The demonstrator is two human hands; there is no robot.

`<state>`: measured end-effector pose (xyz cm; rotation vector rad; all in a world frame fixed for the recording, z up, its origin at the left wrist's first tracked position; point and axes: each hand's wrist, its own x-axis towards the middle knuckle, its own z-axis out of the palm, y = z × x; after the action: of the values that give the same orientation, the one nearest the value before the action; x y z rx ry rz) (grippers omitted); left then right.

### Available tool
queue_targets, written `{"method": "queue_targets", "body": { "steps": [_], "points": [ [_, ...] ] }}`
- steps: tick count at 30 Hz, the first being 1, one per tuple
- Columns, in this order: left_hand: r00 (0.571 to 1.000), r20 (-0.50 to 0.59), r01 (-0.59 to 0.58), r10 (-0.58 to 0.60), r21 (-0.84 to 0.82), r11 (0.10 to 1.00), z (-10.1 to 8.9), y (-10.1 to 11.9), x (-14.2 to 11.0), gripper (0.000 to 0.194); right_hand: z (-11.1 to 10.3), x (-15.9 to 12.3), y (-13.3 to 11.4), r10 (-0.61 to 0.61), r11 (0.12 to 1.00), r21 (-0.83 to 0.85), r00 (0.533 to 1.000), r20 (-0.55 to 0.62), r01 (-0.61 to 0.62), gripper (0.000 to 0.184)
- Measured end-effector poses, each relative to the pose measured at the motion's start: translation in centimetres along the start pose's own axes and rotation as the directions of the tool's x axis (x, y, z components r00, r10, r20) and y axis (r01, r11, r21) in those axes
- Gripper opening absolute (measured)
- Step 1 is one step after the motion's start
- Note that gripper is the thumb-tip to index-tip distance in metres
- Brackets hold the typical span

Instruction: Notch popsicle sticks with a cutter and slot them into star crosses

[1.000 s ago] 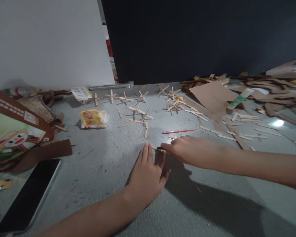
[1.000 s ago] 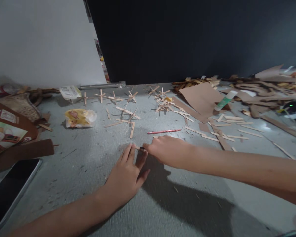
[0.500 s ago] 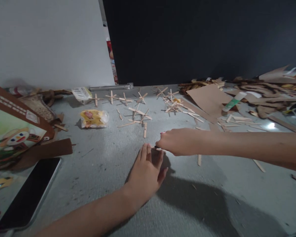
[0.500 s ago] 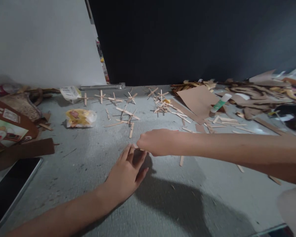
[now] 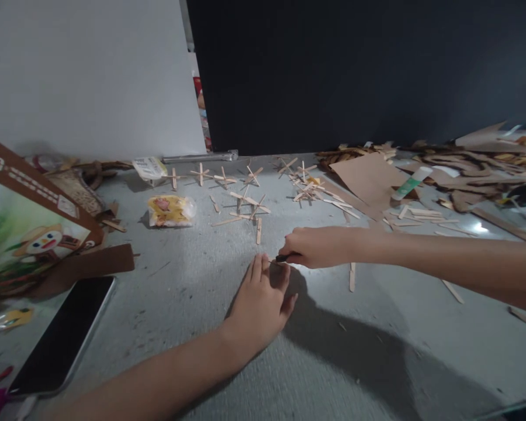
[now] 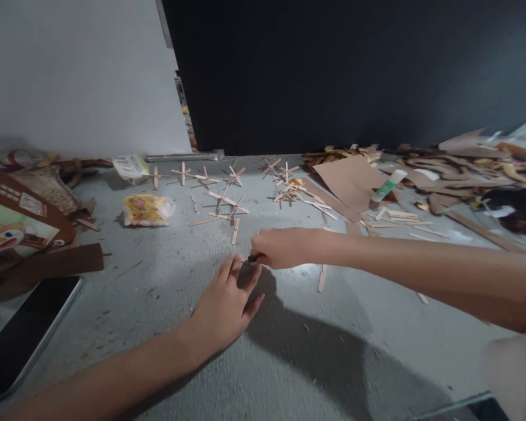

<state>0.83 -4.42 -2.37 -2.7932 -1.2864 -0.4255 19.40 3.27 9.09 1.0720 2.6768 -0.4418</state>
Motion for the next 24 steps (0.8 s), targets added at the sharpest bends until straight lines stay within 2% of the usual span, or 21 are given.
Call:
{"method": "queue_targets", "body": {
  "steps": [3, 5, 6, 7, 9, 10, 12, 15, 19, 24],
  "points": [
    [0.999, -0.035, 0.007, -0.010, -0.069, 0.998, 0.0, 0.0, 0.0, 0.051, 0.2, 0.0, 0.4, -0.012, 0.996, 0.091, 0.998, 0.067, 0.006, 0.028],
    [0.995, -0.088, 0.034, -0.049, -0.162, 0.986, -0.1, -0.5, 0.3, 0.045, 0.5, -0.2, 0.5, 0.037, 0.995, 0.096, 0.999, 0.004, -0.038, 0.028],
    [0.985, -0.135, 0.073, -0.106, -0.230, 0.971, -0.2, -0.8, 0.5, 0.043, 0.7, -0.4, 0.4, 0.076, 0.993, 0.099, 0.996, -0.050, -0.071, 0.028],
    [0.967, -0.182, 0.114, -0.177, -0.311, 0.944, -0.3, -1.3, 0.8, 0.042, 1.0, -0.6, 0.3, 0.124, 0.988, 0.108, 0.986, -0.111, -0.112, 0.030],
    [0.891, -0.265, 0.197, -0.369, -0.506, 0.840, -0.4, -2.2, 1.5, 0.038, 1.6, -1.0, -0.2, 0.229, 0.969, 0.148, 0.945, -0.234, -0.198, 0.034],
    [0.871, -0.256, 0.200, -0.419, -0.596, 0.778, -0.5, -2.7, 1.8, 0.036, 2.0, -1.2, -0.6, 0.279, 0.956, 0.174, 0.916, -0.287, -0.237, 0.035],
    [0.882, -0.142, 0.205, -0.450, -0.743, 0.637, -0.5, -3.3, 2.3, 0.036, 2.9, -1.6, -1.4, 0.342, 0.934, 0.234, 0.863, -0.373, -0.269, 0.035],
    [0.907, -0.033, 0.201, -0.421, -0.843, 0.498, -0.4, -3.6, 2.5, 0.044, 4.7, -1.9, -2.8, 0.342, 0.922, 0.339, 0.809, -0.478, -0.189, 0.036],
    [0.917, -0.013, 0.198, -0.400, -0.853, 0.483, -0.6, -3.2, 2.5, 0.038, 7.2, -2.0, -4.3, 0.386, 0.891, 0.428, 0.755, -0.531, -0.154, 0.038],
    [0.926, 0.051, 0.231, -0.374, -0.861, 0.454, -0.9, -2.9, 2.3, 0.039, 8.5, -2.2, -5.1, 0.383, 0.889, 0.437, 0.741, -0.551, -0.135, 0.039]
  ]
}}
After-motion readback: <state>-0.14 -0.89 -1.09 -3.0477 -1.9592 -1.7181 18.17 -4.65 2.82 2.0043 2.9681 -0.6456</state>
